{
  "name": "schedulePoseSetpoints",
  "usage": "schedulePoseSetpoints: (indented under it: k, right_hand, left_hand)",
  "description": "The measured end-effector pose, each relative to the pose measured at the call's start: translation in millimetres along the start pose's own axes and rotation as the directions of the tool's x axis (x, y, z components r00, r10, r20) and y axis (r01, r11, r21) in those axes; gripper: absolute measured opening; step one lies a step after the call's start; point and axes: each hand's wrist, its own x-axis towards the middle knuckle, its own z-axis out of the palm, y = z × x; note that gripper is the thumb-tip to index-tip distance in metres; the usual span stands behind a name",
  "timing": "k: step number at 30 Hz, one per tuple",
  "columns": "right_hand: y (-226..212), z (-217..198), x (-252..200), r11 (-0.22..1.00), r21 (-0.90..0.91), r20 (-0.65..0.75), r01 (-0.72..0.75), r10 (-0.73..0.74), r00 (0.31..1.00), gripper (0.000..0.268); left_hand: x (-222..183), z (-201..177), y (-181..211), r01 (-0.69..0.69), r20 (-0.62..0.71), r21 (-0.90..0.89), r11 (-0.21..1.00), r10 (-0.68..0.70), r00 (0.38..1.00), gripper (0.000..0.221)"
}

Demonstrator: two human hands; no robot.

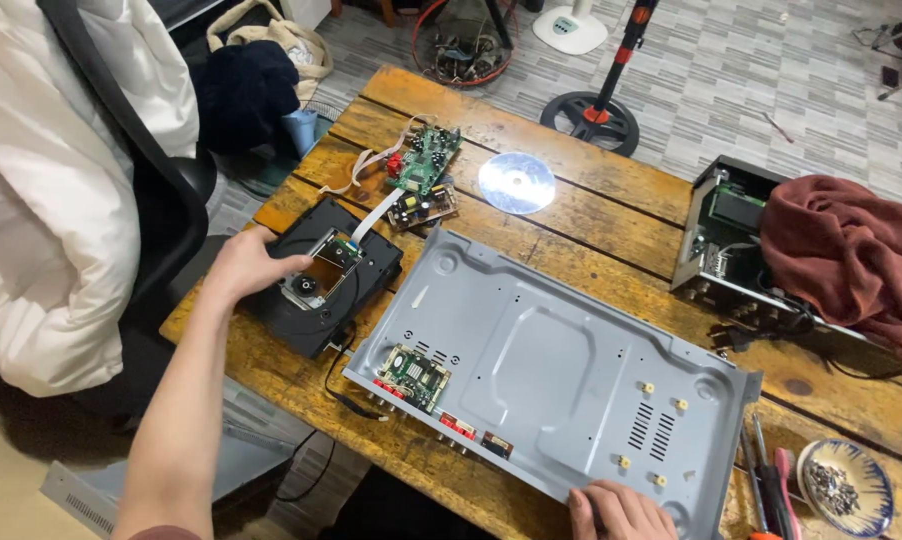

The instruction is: Disassembling an electronic device by removing screws and internal components on a workbench

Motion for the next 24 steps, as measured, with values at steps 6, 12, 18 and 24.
schedulePoseSetpoints:
  k: [6,12,18,24]
  right_hand:
    - [-3,-3,0,1.0,-0.014,-0.008,-0.001,0.001,1.0,0.02]
    - [0,2,-2,0.999,-0.005,-0.076,0.043,-0.043,0.996,0.016]
    - [6,8,-4,0.998,0.016,-0.119,0.056,-0.054,0.991,0.013]
    - [-14,-28,14,0.969,0.19,-0.165,0.157,-0.126,0.978,0.015]
  left_hand:
    - [-8,-25,-18,-0.195,-0.235,-0.06,0.979,0.176,0.956,0.046]
    - [-89,-76,9,-0.296,-0.408,-0.233,0.926,0.183,0.894,0.032]
    - [-91,-85,-8,-0.595,-0.639,-0.53,0.605,0.176,0.748,0.027]
    - [-94,-80,25,-0.531,-0.525,-0.829,0.173,0.086,0.847,0.022]
